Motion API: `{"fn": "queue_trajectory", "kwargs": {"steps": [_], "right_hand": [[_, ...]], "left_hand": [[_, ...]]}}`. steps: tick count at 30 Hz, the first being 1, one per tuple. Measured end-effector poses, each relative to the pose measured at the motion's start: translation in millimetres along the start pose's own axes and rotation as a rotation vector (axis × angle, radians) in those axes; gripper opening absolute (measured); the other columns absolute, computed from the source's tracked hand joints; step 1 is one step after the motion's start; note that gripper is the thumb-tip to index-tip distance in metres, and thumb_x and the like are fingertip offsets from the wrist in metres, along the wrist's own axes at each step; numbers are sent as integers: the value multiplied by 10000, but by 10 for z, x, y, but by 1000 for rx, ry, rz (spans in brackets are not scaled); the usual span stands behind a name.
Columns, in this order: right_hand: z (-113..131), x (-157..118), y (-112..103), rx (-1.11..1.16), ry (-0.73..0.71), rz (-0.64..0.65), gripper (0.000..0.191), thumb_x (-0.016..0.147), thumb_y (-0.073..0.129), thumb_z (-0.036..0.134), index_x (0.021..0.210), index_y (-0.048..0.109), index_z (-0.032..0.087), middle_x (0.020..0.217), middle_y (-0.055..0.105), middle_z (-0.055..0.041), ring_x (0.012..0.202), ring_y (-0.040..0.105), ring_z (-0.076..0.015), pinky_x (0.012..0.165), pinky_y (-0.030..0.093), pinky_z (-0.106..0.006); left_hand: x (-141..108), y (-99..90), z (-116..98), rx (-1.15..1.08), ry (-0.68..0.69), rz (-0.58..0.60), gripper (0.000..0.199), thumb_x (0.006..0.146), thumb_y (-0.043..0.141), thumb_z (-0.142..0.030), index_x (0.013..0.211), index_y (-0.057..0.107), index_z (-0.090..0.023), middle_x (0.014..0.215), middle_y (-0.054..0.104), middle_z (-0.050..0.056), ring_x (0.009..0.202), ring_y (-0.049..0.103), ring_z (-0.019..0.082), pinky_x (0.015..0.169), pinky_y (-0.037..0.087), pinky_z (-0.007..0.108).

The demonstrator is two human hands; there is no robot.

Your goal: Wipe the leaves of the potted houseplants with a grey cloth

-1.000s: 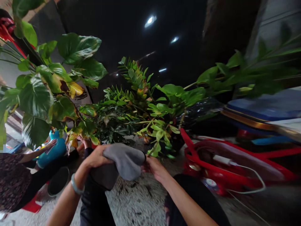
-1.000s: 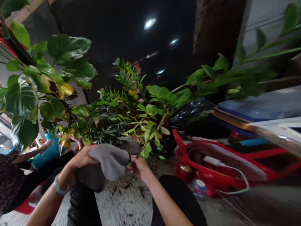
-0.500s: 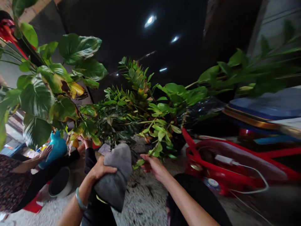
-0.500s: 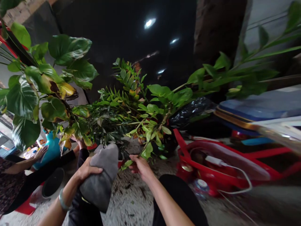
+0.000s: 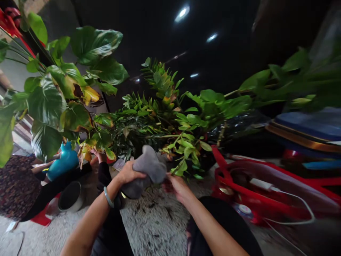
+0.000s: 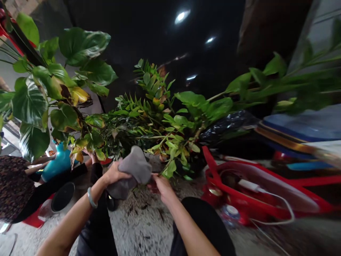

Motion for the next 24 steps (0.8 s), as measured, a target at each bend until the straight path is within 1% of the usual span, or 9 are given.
{"fn": "queue_trajectory", "kwargs": {"steps": [2,4,8,11,13,16,19,21,24], "right_hand": [[-25,30,-39,2,-11,-13,62,765,707,192,758,648,212,504,651,28,419,629,-153,387,482,-222],[-37,40,-70,16,-17,2,86,767,710,195,731,634,211,510,656,25,423,632,-147,397,490,-217],[-2,1,-76,16,8,47,83,797,715,195,874,687,184,611,736,-11,460,678,-153,399,518,-219],[33,-34,-38,-3,29,22,74,835,691,178,909,691,176,602,736,-8,444,672,-144,385,514,-210],[40,-44,-10,-4,32,7,49,857,668,164,900,689,174,584,727,-1,430,664,-140,372,507,-205],[25,-36,9,2,29,-8,28,850,681,159,872,685,174,569,719,0,414,654,-142,344,491,-204],[8,-13,8,16,25,8,34,834,699,164,860,681,174,585,732,-8,418,658,-151,341,499,-214],[8,-2,13,14,29,22,54,831,693,154,881,685,173,595,738,-7,425,663,-151,352,511,-218],[17,-2,41,3,47,27,66,832,683,142,890,684,173,574,729,-3,427,663,-148,368,514,-214]], "left_hand": [[-147,34,-5,-24,2,140,413,519,918,-327,879,778,-183,833,767,30,850,678,271,856,559,398],[-220,-83,-174,-61,54,153,478,556,916,-361,985,792,-191,919,789,42,914,697,286,913,551,409],[-92,-481,-553,-102,160,-184,530,586,904,-423,1057,783,-215,1042,800,85,1001,708,322,939,561,432],[22,-561,-466,-78,156,-306,499,608,880,-429,1057,773,-239,1054,799,91,987,705,322,903,574,431],[-12,-475,-250,37,126,-238,504,608,866,-371,1078,777,-213,1054,797,96,1009,697,335,932,560,448],[-236,-332,40,198,69,-26,480,597,848,-313,1046,794,-153,979,799,86,998,697,345,961,540,467],[-478,-405,51,131,43,54,536,589,879,-337,1086,793,-157,1003,803,65,1019,705,339,976,535,456],[-532,-571,-65,24,70,-66,576,588,903,-338,1129,780,-185,1098,797,73,1081,695,347,1001,524,450],[-439,-795,-191,-39,126,-386,481,627,882,-350,1072,770,-207,1071,789,91,1072,691,365,959,540,453]]}}
Point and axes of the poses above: each hand's wrist, its own x-axis towards the middle knuckle, its own y-axis out of the palm, z = x × y, the point moved 1 cm from there along x, towards the middle knuckle
